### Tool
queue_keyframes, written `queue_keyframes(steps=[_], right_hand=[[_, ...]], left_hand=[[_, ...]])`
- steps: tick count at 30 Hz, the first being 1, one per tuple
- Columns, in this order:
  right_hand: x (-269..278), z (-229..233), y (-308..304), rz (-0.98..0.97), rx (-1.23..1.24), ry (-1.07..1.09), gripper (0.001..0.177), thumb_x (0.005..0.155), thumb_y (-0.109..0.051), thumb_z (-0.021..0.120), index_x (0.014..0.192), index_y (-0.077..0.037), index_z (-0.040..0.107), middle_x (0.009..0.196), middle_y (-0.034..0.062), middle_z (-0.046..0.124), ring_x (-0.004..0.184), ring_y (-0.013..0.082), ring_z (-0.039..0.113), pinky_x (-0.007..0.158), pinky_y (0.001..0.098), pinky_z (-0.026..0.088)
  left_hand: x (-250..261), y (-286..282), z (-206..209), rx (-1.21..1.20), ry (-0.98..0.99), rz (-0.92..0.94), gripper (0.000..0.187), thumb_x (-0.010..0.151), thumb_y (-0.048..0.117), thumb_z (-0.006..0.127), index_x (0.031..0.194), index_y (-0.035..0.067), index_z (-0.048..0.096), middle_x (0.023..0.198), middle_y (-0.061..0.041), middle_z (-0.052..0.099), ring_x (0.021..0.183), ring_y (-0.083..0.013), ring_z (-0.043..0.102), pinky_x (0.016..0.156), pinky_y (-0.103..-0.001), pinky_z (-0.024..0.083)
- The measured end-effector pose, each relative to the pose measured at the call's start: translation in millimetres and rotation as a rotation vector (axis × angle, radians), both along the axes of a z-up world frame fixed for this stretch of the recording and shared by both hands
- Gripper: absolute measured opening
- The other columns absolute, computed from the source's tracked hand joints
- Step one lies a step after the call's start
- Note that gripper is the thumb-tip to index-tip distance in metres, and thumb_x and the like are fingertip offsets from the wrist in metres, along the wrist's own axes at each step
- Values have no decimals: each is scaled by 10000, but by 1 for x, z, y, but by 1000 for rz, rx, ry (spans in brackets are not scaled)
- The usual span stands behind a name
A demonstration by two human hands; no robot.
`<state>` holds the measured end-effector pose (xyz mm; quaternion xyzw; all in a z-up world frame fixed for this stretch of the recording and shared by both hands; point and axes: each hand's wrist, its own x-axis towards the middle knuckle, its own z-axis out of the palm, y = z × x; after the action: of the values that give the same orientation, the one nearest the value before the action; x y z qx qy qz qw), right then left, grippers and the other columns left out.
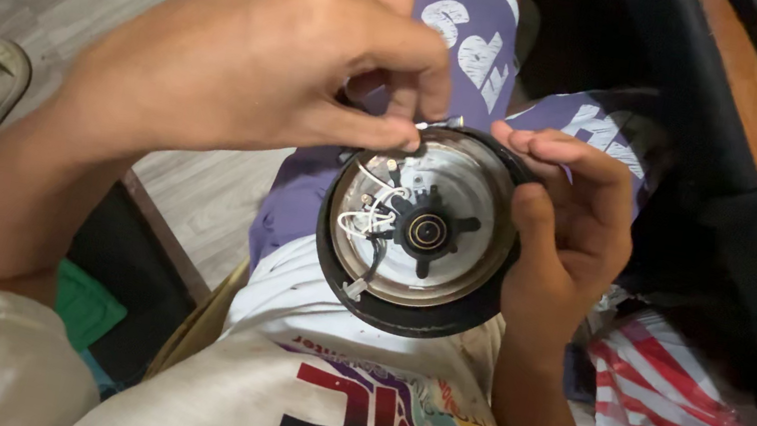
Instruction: The person assembles a small black cylindrical appliance by hand. They connect internal wires, fit a circular base plate onto the bottom, and repeatedly test the fit of the base plate by removing and reattaching it.
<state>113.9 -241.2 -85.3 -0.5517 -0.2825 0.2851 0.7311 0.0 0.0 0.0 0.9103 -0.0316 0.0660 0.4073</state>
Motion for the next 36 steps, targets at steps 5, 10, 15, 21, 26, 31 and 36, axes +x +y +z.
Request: queue_keyframes(steps=[5, 10, 15, 21, 26, 31, 36], right_hand=[[3, -5, 1, -5, 9, 11, 210, 1088, 145, 536, 1273, 45, 524, 1260, 140, 605, 1284, 276, 656, 1197, 387, 514], [4, -4, 4, -2, -15, -6, 207, 1082, 147, 525, 1265, 51, 526, 1258, 147, 612, 1285, 277, 657, 1189, 371, 515], [3, -3, 5, 15, -19, -25, 209, 1081, 158, 523, 1265, 60, 526, 1266, 153, 609, 1293, 273, 651, 1189, 359, 511], [3, -2, 6, 4, -32, -26, 235, 1055, 173, 507, 1266, 68, 516, 1281, 157, 592, 1304, 288, 649, 1180, 361, 515], [4, -1, 7, -6, -42, -42, 243, 1048, 174, 511, 1267, 70, 511, 1293, 165, 593, 1319, 296, 645, 1185, 357, 508], [4, -2, 7, -2, -39, -58, 267, 1066, 145, 544, 1316, 53, 520, 1291, 168, 616, 1293, 273, 653, 1163, 334, 508], [6, -5, 9, -18, -5, -72, 220, 1085, 93, 593, 1293, 48, 538, 1279, 153, 618, 1257, 252, 670, 1171, 339, 523]], left_hand=[[0, 0, -9, 43, -126, 10, 103, 855, 156, 816, 903, 73, 779, 716, -17, 659, 698, -172, 589, 740, -362, 418], [0, 1, -19, 84, -185, -19, 105, 886, 164, 795, 934, 72, 776, 820, 4, 683, 819, -196, 576, 812, -372, 438], [3, -2, -23, 208, -173, -79, 132, 912, 215, 767, 920, 83, 778, 863, -14, 636, 949, -241, 562, 897, -426, 411], [11, -5, -19, 277, -160, -152, 131, 948, 212, 728, 902, 93, 761, 889, -26, 605, 948, -220, 566, 900, -430, 406], [16, -9, -16, 405, -152, -170, 180, 926, 225, 704, 835, 76, 749, 880, -30, 624, 917, -223, 572, 829, -418, 402], [19, -14, -18, 516, -205, -157, 148, 921, 196, 688, 869, 77, 759, 894, -37, 654, 913, -213, 607, 838, -402, 425], [20, -7, -17, 337, -232, -109, 143, 888, 190, 747, 931, 54, 761, 884, -98, 681, 807, -311, 618, 749, -450, 442]])
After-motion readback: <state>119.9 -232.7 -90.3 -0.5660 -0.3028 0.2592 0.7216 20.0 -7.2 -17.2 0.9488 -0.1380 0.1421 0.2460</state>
